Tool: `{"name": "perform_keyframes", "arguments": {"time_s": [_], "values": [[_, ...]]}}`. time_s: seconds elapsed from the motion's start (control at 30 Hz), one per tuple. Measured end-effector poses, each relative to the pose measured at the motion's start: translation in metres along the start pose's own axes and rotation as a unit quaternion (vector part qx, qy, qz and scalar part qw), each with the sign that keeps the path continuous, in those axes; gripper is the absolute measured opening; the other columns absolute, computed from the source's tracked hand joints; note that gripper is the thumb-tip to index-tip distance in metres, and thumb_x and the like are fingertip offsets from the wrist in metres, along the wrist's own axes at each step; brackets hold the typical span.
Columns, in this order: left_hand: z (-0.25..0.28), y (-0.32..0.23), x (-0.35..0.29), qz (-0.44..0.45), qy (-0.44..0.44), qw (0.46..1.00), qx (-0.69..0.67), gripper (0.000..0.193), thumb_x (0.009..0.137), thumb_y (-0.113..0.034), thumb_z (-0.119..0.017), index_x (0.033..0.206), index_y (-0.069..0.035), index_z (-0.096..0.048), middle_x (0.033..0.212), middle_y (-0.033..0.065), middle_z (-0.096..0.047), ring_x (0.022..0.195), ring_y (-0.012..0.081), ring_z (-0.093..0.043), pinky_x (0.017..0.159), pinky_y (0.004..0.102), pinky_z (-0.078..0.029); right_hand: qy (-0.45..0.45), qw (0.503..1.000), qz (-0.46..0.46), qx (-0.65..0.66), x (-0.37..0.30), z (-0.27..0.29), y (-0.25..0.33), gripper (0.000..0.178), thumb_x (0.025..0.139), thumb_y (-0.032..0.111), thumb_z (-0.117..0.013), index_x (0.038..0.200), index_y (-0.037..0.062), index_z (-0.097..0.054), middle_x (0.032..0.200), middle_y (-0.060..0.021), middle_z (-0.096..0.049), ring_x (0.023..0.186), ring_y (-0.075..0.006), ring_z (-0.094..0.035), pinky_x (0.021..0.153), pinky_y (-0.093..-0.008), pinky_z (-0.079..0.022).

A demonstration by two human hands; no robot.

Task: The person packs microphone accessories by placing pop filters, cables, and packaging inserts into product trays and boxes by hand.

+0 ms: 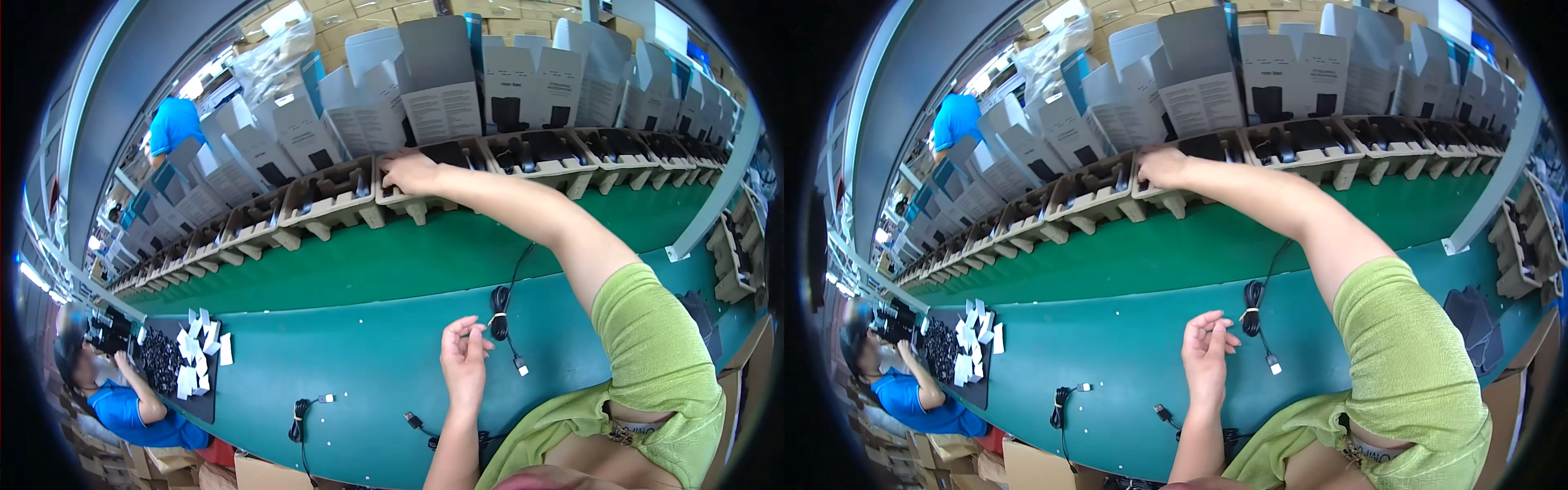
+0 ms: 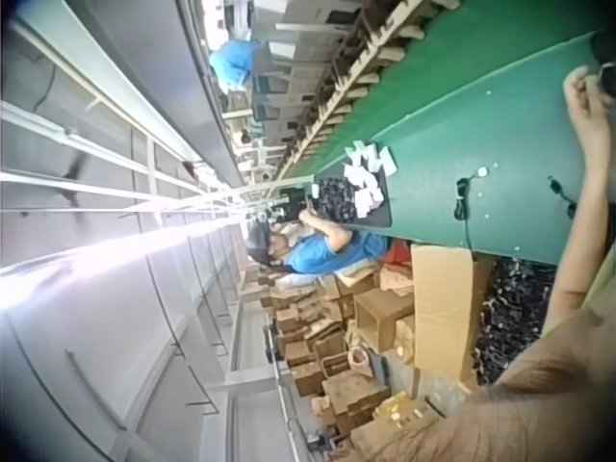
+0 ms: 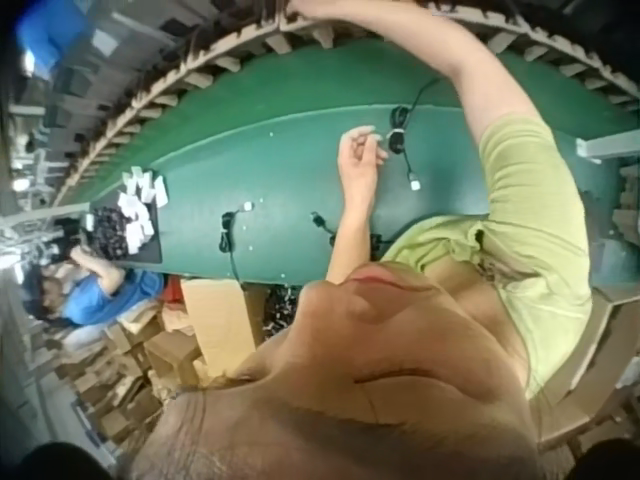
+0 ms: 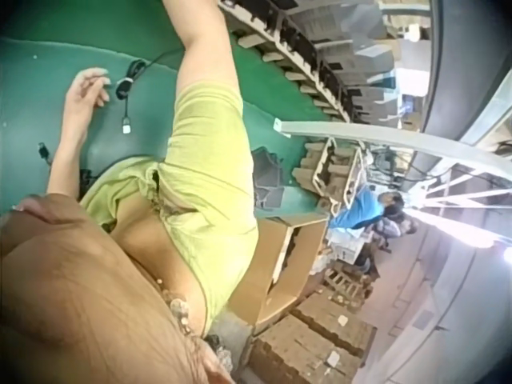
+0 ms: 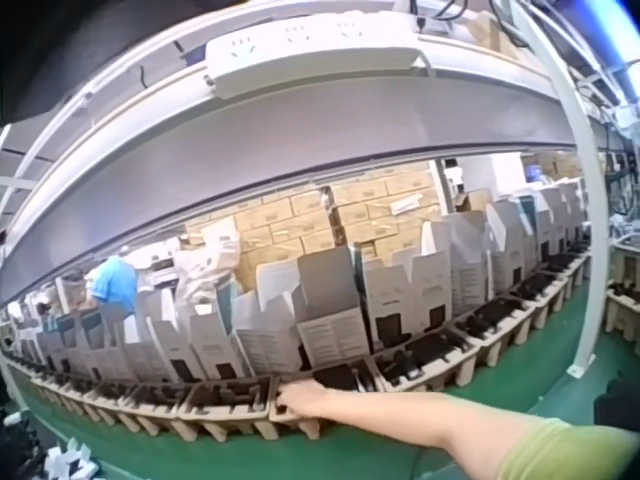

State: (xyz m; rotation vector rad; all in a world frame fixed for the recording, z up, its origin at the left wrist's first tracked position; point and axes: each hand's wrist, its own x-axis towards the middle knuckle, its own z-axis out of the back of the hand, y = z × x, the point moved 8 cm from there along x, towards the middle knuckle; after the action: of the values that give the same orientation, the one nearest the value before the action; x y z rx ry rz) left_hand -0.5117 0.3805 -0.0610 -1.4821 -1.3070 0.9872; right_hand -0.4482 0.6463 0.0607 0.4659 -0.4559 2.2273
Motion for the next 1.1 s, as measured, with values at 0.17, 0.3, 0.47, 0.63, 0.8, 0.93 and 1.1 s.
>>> {"name": "perform_keyframes", "arguments": {"time_s": [0.17, 0.3, 0.47, 0.63, 0.8, 0.93, 1.1], "values": [[0.000, 0.003, 0.003, 0.003, -0.001, 1.000, 0.012, 0.014, 0.089, -0.005, -0.049, 0.103, -0.002, -0.050, 0.091, 0.0072, -0.058, 0.067, 0.0093, -0.054, 0.059, 0.0205, -0.041, -0.225, 0.956, -0.163, -0.094, 0.003, 0.071, -0.103, 0.016, 0.077, 0.008, -0.051, 0.089, 0.0049, -0.061, 0.092, -0.0163, -0.060, 0.090, -0.0317, -0.057, 0.078, -0.0423, -0.044], [0.006, 0.004, 0.005, 0.003, -0.009, 1.000, 0.013, 0.013, 0.089, -0.005, -0.049, 0.102, -0.002, -0.050, 0.091, 0.0073, -0.058, 0.067, 0.0094, -0.054, 0.059, 0.0206, -0.041, -0.138, 0.927, -0.293, -0.188, -0.031, 0.084, -0.170, 0.018, 0.079, 0.010, -0.048, 0.091, 0.0059, -0.062, 0.092, -0.0155, -0.062, 0.091, -0.0316, -0.059, 0.078, -0.0423, -0.045], [0.007, 0.002, 0.004, -0.013, -0.011, 1.000, 0.025, 0.014, 0.089, -0.006, -0.049, 0.103, -0.001, -0.049, 0.089, 0.0075, -0.058, 0.065, 0.0097, -0.054, 0.056, 0.0206, -0.042, -0.068, 0.956, -0.204, -0.201, -0.015, 0.139, -0.150, 0.021, 0.079, 0.010, -0.049, 0.095, 0.0097, -0.063, 0.093, -0.0131, -0.064, 0.092, -0.0286, -0.061, 0.078, -0.0422, -0.046], [0.034, -0.014, 0.009, -0.115, -0.078, 0.990, 0.034, 0.020, 0.090, -0.007, -0.048, 0.108, -0.001, -0.044, 0.092, 0.0079, -0.054, 0.065, 0.0092, -0.055, 0.056, 0.0199, -0.043, -0.157, 0.962, -0.041, -0.220, -0.035, 0.247, -0.037, 0.023, 0.072, 0.006, -0.058, 0.095, 0.0122, -0.059, 0.093, -0.0050, -0.059, 0.094, -0.0254, -0.055, 0.075, -0.0370, -0.045], [0.046, -0.104, -0.032, -0.361, -0.204, 0.901, 0.128, 0.029, 0.092, -0.017, -0.045, 0.115, 0.000, -0.039, 0.106, 0.0131, -0.049, 0.089, 0.0178, -0.053, 0.071, 0.0259, -0.045, -0.262, 0.950, 0.125, -0.113, -0.142, 0.300, 0.079, 0.016, 0.064, 0.009, -0.058, 0.079, 0.0142, -0.056, 0.076, -0.0011, -0.051, 0.076, -0.0220, -0.051, 0.061, -0.0362, -0.042], [0.004, -0.208, -0.136, -0.586, -0.191, 0.751, 0.237, 0.059, 0.089, -0.042, -0.046, 0.127, 0.001, -0.033, 0.124, 0.0176, -0.043, 0.111, 0.0272, -0.043, 0.091, 0.0378, -0.035, -0.301, 0.925, 0.232, -0.011, -0.210, 0.267, 0.151, 0.016, 0.060, 0.015, -0.057, 0.075, 0.0140, -0.052, 0.073, -0.0015, -0.047, 0.071, -0.0223, -0.048, 0.058, -0.0358, -0.038], [-0.101, -0.226, -0.209, -0.587, -0.092, 0.609, 0.526, 0.044, 0.083, -0.028, -0.063, 0.114, 0.001, -0.053, 0.103, 0.0190, -0.059, 0.081, 0.0275, -0.060, 0.070, 0.0343, -0.047, -0.290, 0.901, 0.320, 0.042, -0.252, 0.211, 0.209, 0.012, 0.071, 0.021, -0.056, 0.071, 0.0122, -0.048, 0.071, -0.0031, -0.046, 0.071, -0.0229, -0.048, 0.060, -0.0384, -0.036]]}}
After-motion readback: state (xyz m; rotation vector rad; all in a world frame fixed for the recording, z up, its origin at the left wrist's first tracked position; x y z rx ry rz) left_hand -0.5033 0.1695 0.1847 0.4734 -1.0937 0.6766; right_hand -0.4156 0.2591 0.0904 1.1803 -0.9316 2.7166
